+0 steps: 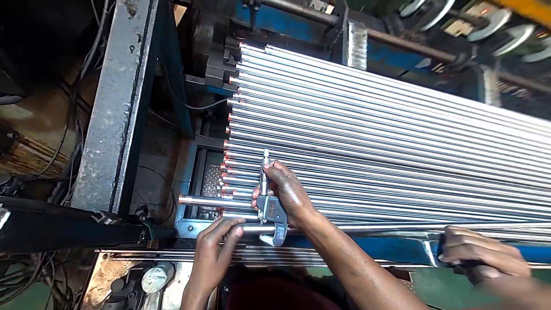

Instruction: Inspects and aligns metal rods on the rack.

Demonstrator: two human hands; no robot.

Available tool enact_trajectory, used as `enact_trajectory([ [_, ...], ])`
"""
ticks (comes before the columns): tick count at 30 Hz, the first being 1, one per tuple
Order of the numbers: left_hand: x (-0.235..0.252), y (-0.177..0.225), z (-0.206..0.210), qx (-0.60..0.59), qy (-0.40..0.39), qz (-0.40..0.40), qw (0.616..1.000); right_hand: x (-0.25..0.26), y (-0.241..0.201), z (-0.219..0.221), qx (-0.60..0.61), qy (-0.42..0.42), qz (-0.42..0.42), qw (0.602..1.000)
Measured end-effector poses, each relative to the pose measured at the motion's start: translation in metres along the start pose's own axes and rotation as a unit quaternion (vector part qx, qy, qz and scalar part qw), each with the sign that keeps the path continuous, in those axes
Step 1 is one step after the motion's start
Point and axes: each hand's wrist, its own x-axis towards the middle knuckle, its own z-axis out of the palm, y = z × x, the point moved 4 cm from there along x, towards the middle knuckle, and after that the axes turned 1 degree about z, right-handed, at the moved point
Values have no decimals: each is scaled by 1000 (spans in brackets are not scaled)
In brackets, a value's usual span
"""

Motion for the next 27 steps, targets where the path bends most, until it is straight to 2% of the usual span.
enact_trajectory([
  [1, -2, -1, -2, -19, 26, -9, 999, -17, -30, 15, -46, 102, 165, 980],
  [2, -4, -2, -6, -31, 53, -18, 998, -17, -25, 12, -43, 79, 137, 987],
  [3, -7, -3, -9, -40, 76, -23, 996, -3, 0, 2, -1, 26, 53, 998],
  [4, -9, -5, -14, -44, 96, -24, 994, 9, 19, -4, 36, -9, 9, 999],
  [5, -11, -7, -18, -43, 113, -22, 992, 17, 29, -7, 49, -23, -9, 998],
  [9, -9, -6, -34, -13, 154, 3, 988, 23, 34, -9, 34, -11, -22, 999],
  [12, 12, 6, -44, 38, 165, 30, 985, 28, 38, -10, 49, -7, -15, 999],
  [17, 76, 22, -37, 145, 107, 94, 979, 30, 35, -5, 61, -19, -6, 998],
  [20, 101, 30, -26, 151, 69, 109, 980, 31, 32, -3, 57, -24, -2, 998],
  [24, 96, 27, -19, 105, 71, 107, 986, 30, 33, -3, 60, -19, 3, 998],
  [27, 85, 14, -20, 113, 82, 93, 986, 29, 34, -2, 56, -17, -15, 998],
])
